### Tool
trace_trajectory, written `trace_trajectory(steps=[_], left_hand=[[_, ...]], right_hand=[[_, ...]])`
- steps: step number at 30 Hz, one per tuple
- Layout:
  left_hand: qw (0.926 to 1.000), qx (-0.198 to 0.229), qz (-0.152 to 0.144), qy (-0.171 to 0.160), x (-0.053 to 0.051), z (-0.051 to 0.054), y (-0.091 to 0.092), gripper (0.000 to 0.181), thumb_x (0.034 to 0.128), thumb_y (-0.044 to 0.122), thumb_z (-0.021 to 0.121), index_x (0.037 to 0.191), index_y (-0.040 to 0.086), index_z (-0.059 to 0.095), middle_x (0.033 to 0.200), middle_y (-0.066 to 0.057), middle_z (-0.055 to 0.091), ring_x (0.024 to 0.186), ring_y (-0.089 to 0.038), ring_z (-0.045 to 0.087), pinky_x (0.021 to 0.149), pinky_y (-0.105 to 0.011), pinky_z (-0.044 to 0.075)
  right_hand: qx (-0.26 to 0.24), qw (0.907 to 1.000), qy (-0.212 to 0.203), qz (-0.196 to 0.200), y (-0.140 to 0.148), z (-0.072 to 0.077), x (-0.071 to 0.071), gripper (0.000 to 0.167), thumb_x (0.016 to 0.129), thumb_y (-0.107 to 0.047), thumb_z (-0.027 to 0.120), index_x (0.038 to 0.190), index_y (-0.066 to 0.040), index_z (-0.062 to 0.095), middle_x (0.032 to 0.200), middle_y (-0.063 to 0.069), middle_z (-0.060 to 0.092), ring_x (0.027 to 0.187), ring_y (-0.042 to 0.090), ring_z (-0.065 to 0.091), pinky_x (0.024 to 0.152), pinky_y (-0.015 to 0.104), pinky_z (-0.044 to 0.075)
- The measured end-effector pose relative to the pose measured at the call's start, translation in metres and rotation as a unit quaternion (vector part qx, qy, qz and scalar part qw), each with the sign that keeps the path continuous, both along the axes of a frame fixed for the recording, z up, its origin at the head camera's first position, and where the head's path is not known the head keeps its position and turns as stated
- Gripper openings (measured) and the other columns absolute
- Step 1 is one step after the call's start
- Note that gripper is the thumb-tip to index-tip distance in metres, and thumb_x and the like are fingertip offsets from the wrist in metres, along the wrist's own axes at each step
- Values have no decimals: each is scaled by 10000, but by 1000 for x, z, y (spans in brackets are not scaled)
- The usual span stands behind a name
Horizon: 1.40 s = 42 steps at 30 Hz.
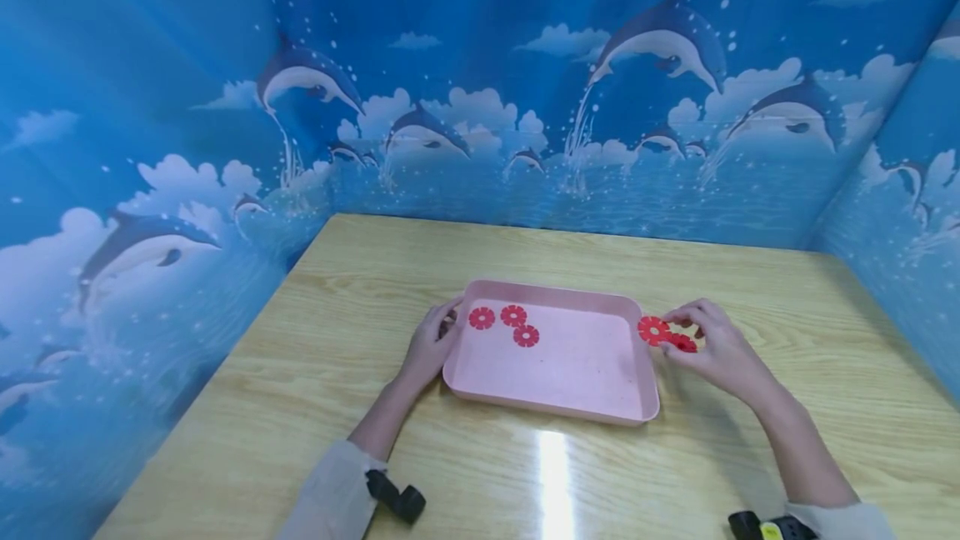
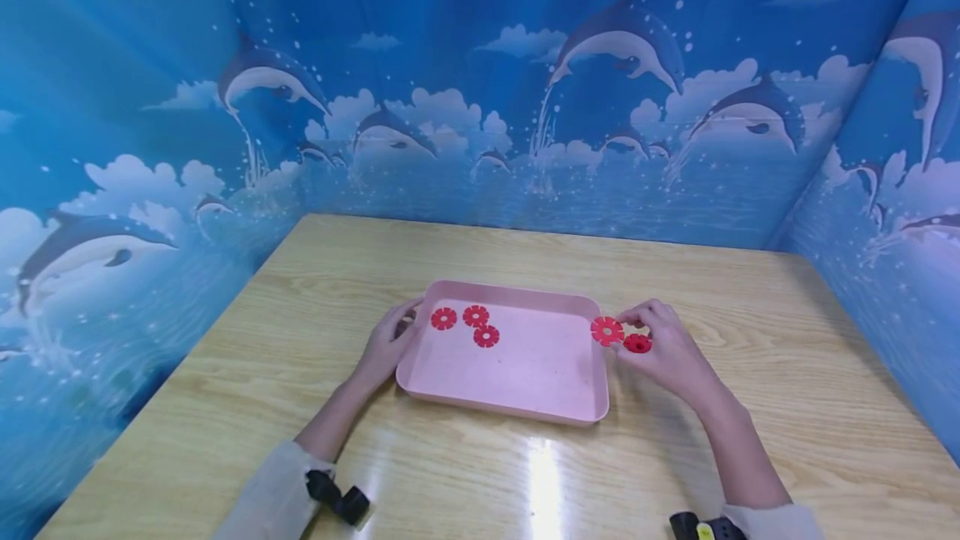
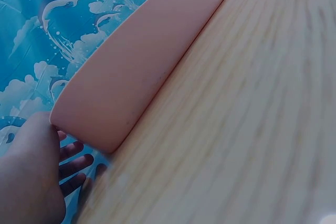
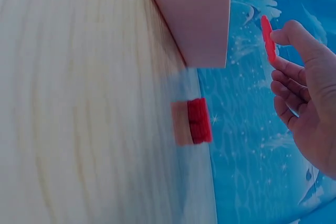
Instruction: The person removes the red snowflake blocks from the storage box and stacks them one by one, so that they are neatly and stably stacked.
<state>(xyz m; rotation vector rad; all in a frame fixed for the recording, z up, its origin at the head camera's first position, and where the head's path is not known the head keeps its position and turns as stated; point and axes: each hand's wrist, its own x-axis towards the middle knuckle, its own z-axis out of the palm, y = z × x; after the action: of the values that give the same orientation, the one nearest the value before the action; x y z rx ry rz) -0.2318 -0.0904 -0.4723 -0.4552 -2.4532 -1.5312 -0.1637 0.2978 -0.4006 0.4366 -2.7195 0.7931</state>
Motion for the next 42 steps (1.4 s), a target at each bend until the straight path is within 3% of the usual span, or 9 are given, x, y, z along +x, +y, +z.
trace_trajectory(steps=[20,27,42], left_hand=[[9999,-32,44,-90,1,2,1,395,878,28,545,1272,48,528,991,-96,543,837,-217,551,761,-357,477],[9999,-58,41,-127,2,3,1,400,875,33,547,1275,48,525,995,-99,544,844,-220,553,766,-361,477],[9999,-45,12,-101,2,2,0,399,879,23,543,1277,43,522,992,-99,544,837,-216,547,758,-357,475]], right_hand=[[-105,9996,185,-182,44,-20,5,337,692,-17,724,1003,57,619,938,123,509,828,290,467,621,234,394],[-64,9991,396,-116,49,-28,1,326,667,-4,731,968,65,630,897,114,521,783,210,456,594,217,399],[-100,9996,-103,-243,54,-40,-3,334,711,-49,731,1006,61,620,919,125,509,819,246,452,611,229,393]])
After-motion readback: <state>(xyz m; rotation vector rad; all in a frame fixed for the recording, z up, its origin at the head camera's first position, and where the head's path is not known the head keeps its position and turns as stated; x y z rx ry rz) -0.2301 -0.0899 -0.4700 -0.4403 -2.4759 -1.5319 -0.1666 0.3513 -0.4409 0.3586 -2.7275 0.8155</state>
